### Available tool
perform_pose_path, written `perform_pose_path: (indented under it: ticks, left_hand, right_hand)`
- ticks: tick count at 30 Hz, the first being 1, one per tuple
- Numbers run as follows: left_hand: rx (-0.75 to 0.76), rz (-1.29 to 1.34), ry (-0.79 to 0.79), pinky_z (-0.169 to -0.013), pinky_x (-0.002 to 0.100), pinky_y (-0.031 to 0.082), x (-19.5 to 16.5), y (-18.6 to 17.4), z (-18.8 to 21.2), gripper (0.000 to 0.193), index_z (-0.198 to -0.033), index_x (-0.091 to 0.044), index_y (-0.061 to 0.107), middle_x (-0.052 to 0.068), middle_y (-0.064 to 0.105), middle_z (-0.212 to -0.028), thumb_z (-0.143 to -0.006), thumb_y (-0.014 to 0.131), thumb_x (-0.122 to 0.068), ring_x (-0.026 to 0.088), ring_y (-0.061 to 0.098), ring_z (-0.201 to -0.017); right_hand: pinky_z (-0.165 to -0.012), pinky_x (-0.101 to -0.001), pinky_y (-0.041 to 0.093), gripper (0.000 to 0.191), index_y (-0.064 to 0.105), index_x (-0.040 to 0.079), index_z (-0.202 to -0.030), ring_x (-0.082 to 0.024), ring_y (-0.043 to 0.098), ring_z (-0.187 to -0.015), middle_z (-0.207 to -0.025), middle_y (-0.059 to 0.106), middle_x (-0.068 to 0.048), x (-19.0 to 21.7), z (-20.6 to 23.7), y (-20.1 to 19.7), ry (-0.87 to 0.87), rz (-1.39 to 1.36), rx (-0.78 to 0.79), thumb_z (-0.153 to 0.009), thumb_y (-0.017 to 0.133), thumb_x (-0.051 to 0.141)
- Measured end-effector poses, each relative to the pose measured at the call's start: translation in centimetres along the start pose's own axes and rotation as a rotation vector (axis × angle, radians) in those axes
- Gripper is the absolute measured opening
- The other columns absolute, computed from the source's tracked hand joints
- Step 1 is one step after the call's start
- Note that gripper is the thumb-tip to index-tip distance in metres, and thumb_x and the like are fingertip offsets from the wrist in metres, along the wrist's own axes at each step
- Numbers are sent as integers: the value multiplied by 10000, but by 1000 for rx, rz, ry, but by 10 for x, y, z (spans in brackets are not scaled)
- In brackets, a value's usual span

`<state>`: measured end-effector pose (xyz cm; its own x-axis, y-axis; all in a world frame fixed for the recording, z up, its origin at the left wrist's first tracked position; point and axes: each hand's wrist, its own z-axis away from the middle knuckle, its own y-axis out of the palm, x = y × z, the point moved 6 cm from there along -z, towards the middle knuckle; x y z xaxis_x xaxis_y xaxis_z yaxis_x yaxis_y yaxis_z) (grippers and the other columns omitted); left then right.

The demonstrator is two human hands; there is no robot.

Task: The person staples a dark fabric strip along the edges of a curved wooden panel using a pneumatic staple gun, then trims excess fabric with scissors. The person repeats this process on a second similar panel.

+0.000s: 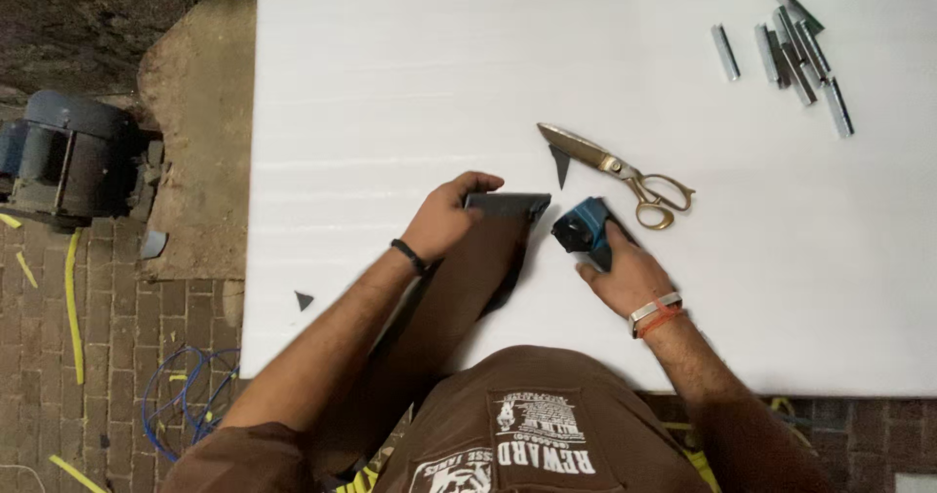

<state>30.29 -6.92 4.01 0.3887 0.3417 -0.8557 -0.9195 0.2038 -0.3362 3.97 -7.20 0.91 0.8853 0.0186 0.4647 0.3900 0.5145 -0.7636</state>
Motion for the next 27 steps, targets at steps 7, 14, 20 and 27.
perform_pose_path:
  ticks: [7, 14, 20, 27]
  left_hand:
    - [453, 623, 126, -1218, 405, 355, 18, 25, 16, 553, -1557, -75, 470, 191, 506, -1571, -1105, 309, -350, 286, 464, -1474]
    - [483, 804, 65, -1254, 422, 335, 46, 54, 2, 612, -1613, -160, 295, 141, 373, -1631, -1086, 274, -471, 302, 388, -1501]
    - [436, 722, 21, -1204, 410, 402, 60, 45, -15, 613, -1599, -138, 354, 163, 446, -1578, -1076, 285, -450, 277, 457, -1440]
    - [360, 697, 79, -1155, 414, 480, 76, 33, -15, 589, -1585, -80, 359, 195, 472, -1561, -1078, 322, -378, 312, 483, -1425]
  right_hand:
    - [-941, -383, 569, 800, 510, 61, -1412, -313, 562, -1230, -1430, 455, -188, 66, 22, 27, -335, -458, -204, -698, 839, 207]
    - [-1096, -417, 477, 604, 529, 60, -1409, -295, 535, -1317, -1436, 530, -128, 105, 33, 47, -546, -697, -742, -895, 819, 190]
    - [-1200, -452, 340, 597, 411, -2, -1386, -314, 399, -1389, -1474, 405, -152, 135, 12, 79, -525, -787, -956, -941, 715, 255]
    - [-1175, -403, 461, 135, 582, 58, -1173, -263, 498, -1358, -1434, 475, -115, 133, -3, 108, -391, -918, -921, -1048, 633, 74]
